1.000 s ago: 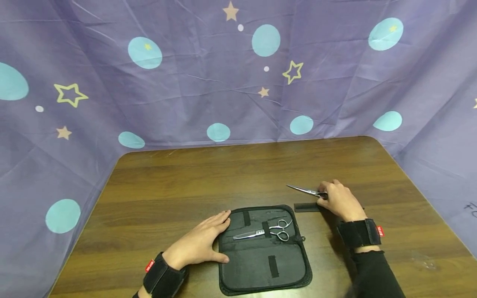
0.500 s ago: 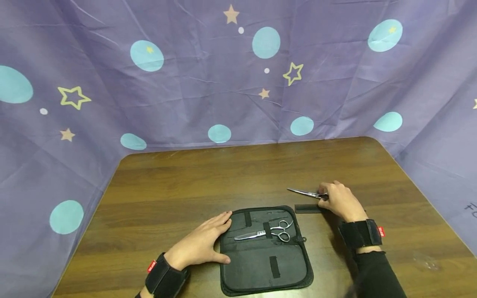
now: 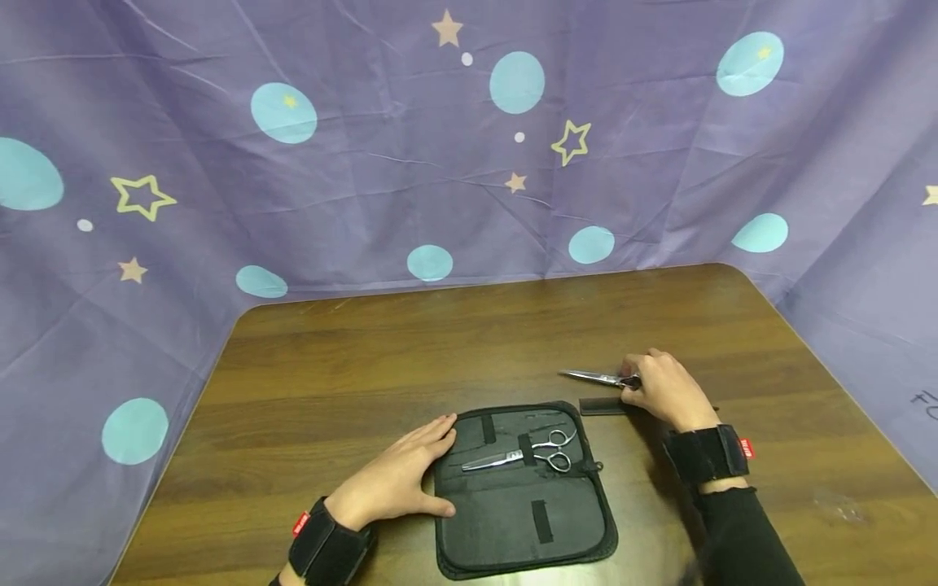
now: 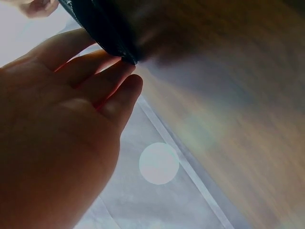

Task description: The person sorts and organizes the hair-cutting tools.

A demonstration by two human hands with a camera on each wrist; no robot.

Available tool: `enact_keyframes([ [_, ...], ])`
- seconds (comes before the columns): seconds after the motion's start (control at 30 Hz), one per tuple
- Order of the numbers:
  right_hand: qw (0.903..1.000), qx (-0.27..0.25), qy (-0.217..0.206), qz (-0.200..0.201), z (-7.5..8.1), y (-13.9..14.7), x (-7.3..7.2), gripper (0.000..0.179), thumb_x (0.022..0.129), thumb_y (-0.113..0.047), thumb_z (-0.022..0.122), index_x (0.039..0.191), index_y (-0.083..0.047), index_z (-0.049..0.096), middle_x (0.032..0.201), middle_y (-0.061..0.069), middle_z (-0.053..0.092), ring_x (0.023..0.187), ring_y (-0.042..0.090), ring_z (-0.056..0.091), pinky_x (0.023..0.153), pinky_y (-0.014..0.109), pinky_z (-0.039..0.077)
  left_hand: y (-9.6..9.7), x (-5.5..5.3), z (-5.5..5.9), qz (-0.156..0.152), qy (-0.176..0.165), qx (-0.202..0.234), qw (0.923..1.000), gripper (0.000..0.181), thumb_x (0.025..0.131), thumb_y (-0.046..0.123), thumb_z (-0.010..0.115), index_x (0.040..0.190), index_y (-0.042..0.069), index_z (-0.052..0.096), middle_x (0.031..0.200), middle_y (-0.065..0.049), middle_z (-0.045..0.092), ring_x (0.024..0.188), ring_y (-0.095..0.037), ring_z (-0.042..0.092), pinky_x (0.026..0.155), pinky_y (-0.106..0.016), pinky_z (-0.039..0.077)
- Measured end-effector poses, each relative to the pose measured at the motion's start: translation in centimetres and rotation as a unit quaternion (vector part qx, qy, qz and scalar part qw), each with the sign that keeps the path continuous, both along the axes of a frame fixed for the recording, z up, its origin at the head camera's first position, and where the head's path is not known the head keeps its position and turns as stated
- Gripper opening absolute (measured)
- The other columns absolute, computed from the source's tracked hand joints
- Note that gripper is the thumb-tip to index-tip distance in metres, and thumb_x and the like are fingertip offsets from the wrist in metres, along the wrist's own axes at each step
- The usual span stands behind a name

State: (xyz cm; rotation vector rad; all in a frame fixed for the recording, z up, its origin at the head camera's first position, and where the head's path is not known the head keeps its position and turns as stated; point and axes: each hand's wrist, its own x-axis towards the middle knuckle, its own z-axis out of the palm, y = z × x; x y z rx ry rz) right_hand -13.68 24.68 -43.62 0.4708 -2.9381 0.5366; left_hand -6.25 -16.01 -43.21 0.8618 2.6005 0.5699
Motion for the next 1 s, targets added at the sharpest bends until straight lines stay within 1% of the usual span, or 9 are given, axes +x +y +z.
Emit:
enact_keyframes([
  [0.1, 1.0000, -0.001, -0.001, -0.005, 0.3, -0.3, 0.0, 0.019, 0.069, -0.006, 0.076, 0.087, -0.006, 0.071, 0.084, 0.008, 0.069, 0.079, 0.027, 0.059, 0.068, 0.045, 0.050, 0.0, -0.1, 0.0, 0.000, -0.003, 0.001, 1.0000, 0.098, 0.076, 0.043, 0.084, 0.149, -0.005, 0.038, 0.163, -0.015, 0.024, 0.151, -0.034, 0.021, 0.119, -0.054, 0.025],
  [0.37, 0.9998, 0.000, 0.015, -0.009, 0.9, -1.0, -0.1, 0.019, 0.067, -0.005, 0.075, 0.085, -0.005, 0.071, 0.082, 0.010, 0.067, 0.077, 0.028, 0.059, 0.067, 0.045, 0.049, -0.1, -0.3, 0.0, 0.001, -0.001, 0.006, 1.0000, 0.097, 0.076, 0.042, 0.084, 0.148, -0.005, 0.038, 0.163, -0.015, 0.024, 0.151, -0.034, 0.021, 0.119, -0.054, 0.025],
  [0.57, 0.9997, 0.000, 0.014, -0.018, 0.8, -1.8, 0.4, 0.018, 0.067, -0.005, 0.076, 0.084, -0.006, 0.069, 0.082, 0.013, 0.064, 0.079, 0.030, 0.059, 0.067, 0.045, 0.049, -0.1, 0.0, -0.1, -0.001, -0.003, -0.005, 1.0000, 0.098, 0.076, 0.043, 0.084, 0.148, -0.005, 0.038, 0.163, -0.015, 0.024, 0.151, -0.034, 0.021, 0.118, -0.055, 0.026],
  [0.7, 0.9996, -0.001, 0.023, -0.018, 1.0, -2.3, 0.4, 0.017, 0.068, -0.005, 0.077, 0.083, -0.006, 0.069, 0.082, 0.013, 0.063, 0.079, 0.030, 0.059, 0.068, 0.045, 0.049, -0.2, 0.1, -0.2, -0.001, 0.003, -0.003, 1.0000, 0.098, 0.076, 0.042, 0.084, 0.148, -0.006, 0.039, 0.163, -0.015, 0.024, 0.150, -0.035, 0.022, 0.118, -0.055, 0.027],
  [0.83, 0.9996, -0.005, 0.022, -0.015, 1.3, -2.7, 0.4, 0.017, 0.069, -0.006, 0.076, 0.083, -0.006, 0.069, 0.081, 0.011, 0.062, 0.077, 0.027, 0.056, 0.066, 0.042, 0.048, -0.1, 0.0, -0.3, -0.004, 0.011, -0.002, 0.9999, 0.098, 0.075, 0.042, 0.085, 0.147, -0.006, 0.040, 0.162, -0.016, 0.025, 0.150, -0.035, 0.023, 0.117, -0.054, 0.028],
  [1.0, 0.9996, -0.013, 0.025, -0.001, 2.1, -3.3, 0.4, 0.015, 0.070, -0.005, 0.074, 0.084, -0.006, 0.068, 0.079, 0.009, 0.060, 0.074, 0.024, 0.053, 0.063, 0.037, 0.045, 0.1, -0.1, -0.5, -0.007, 0.018, -0.005, 0.9998, 0.098, 0.074, 0.042, 0.085, 0.147, -0.006, 0.040, 0.162, -0.016, 0.026, 0.150, -0.034, 0.023, 0.117, -0.054, 0.028],
])
